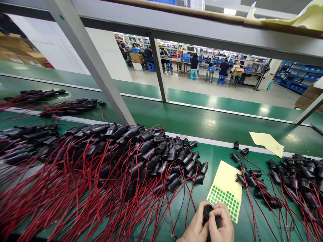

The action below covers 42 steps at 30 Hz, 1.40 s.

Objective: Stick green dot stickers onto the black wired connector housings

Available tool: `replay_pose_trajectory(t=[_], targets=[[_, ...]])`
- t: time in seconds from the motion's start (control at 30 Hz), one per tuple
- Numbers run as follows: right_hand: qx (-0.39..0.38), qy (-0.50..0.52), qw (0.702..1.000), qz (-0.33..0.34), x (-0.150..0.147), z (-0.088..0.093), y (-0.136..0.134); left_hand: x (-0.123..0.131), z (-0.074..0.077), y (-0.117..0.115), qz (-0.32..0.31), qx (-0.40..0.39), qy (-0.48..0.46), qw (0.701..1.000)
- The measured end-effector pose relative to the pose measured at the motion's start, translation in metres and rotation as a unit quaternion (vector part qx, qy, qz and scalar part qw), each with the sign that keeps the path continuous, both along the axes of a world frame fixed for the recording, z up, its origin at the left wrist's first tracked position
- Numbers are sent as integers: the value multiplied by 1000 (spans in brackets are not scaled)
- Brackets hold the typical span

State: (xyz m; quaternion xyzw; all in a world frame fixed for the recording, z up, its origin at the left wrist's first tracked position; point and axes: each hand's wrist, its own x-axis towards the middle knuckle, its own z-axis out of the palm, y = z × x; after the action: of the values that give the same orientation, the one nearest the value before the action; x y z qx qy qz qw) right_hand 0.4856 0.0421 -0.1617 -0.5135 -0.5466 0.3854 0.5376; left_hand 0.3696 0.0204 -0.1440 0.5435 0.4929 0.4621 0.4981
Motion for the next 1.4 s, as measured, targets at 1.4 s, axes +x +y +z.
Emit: replay_pose_trajectory(t=[1.4], targets=[[266,-270,921,91,28,-8,-3,2,-11,3,-4,-2,55,998]])
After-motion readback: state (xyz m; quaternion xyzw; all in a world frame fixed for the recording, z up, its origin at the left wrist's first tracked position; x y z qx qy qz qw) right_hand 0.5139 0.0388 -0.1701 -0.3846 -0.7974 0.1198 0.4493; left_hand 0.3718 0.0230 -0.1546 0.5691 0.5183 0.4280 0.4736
